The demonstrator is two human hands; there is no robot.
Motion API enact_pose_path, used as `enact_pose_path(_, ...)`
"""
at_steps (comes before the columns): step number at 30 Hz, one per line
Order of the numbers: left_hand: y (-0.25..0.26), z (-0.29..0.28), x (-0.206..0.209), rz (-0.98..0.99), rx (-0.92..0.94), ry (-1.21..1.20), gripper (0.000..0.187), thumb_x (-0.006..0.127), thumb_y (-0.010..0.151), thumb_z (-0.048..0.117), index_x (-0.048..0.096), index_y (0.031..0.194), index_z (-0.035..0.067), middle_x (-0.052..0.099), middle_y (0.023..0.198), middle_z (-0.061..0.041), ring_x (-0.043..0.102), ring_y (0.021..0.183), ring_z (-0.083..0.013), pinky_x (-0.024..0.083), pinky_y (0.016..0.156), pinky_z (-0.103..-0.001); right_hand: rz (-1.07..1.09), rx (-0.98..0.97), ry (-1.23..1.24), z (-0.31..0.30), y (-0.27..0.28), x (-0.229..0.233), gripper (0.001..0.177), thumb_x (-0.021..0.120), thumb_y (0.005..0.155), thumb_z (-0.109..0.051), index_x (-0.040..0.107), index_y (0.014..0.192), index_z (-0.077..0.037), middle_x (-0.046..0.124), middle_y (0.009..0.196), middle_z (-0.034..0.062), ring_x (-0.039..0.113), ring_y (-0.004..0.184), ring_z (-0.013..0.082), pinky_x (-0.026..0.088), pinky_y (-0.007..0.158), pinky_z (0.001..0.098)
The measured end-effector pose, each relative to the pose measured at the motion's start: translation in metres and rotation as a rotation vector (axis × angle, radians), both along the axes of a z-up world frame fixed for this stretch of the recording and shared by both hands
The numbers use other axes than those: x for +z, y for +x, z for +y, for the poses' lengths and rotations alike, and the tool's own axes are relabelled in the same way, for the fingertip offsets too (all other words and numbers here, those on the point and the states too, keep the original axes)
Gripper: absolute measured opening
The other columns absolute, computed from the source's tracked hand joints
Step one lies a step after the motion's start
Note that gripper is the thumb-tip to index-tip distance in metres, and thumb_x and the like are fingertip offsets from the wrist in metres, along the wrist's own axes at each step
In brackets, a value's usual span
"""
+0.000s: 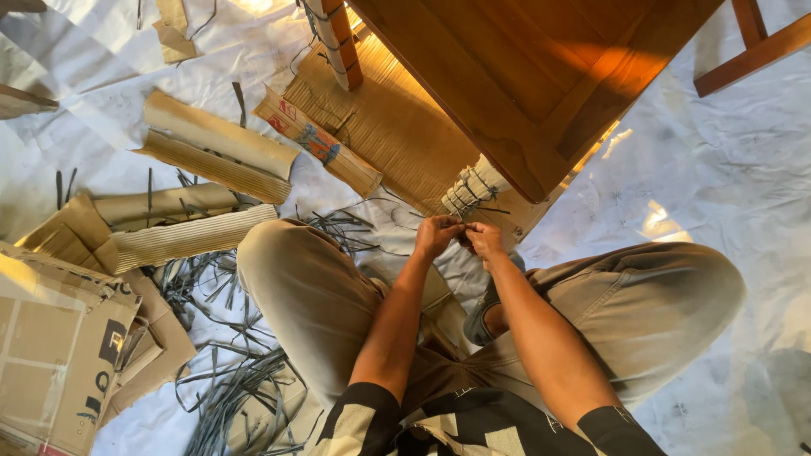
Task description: The recorder is wrapping the legs of a wooden chair with protective cardboard and securing them with plastic ties.
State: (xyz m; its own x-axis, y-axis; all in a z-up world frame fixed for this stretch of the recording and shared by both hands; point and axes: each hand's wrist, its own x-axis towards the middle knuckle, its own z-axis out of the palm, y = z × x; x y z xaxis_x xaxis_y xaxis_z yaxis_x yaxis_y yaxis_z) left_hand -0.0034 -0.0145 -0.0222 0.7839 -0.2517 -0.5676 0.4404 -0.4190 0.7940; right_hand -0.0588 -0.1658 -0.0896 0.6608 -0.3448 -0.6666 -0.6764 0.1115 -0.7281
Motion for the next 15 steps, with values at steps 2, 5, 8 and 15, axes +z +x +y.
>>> enact_pose_path(2, 0.000, 0.000, 0.000, 0.001, 0.002, 0.002, 0.025, 0.081, 0.079, 0.039, 0.081, 0.101, 0.029, 0.079, 0.085, -0.002, 0.075, 0.094, -0.0227, 0.056, 0.087, -0.038, 0.025, 0.028, -0.004, -0.003, -0.001, 0.018, 0.030, 0.071, 0.093, -0.020, 0.075, 0.122, -0.013, 0.075, 0.100, 0.0171, 0.067, 0.079, 0.0173, 0.059, 0.066, 0.0317)
enact_pose_path(5, -0.001, 0.001, 0.003, -0.013, 0.006, 0.008, 0.025, 0.082, 0.079, 0.039, 0.082, 0.102, 0.029, 0.078, 0.087, -0.004, 0.074, 0.097, -0.0254, 0.055, 0.088, -0.040, 0.089, 0.087, -0.019, -0.007, -0.002, 0.024, 0.033, 0.071, 0.091, -0.019, 0.076, 0.124, -0.018, 0.074, 0.099, 0.0152, 0.066, 0.079, 0.0177, 0.059, 0.068, 0.0338)
enact_pose_path(8, -0.001, 0.006, 0.014, -0.075, -0.010, 0.029, 0.023, 0.081, 0.079, 0.035, 0.082, 0.101, 0.030, 0.079, 0.092, -0.004, 0.073, 0.100, -0.0296, 0.056, 0.088, -0.043, 0.118, 0.150, -0.239, -0.008, 0.007, 0.022, 0.029, 0.072, 0.086, -0.026, 0.079, 0.113, -0.025, 0.075, 0.095, 0.0078, 0.068, 0.089, 0.0222, 0.057, 0.078, 0.0375)
enact_pose_path(15, -0.002, 0.008, 0.000, -0.225, -0.043, 0.022, 0.023, 0.077, 0.080, 0.031, 0.081, 0.102, 0.035, 0.077, 0.106, 0.002, 0.071, 0.103, -0.0321, 0.056, 0.090, -0.047, -0.076, 0.224, -0.514, 0.010, 0.018, 0.090, 0.034, 0.078, 0.088, -0.053, 0.076, 0.097, -0.020, 0.075, 0.090, 0.0074, 0.073, 0.095, 0.0303, 0.056, 0.084, 0.0432)
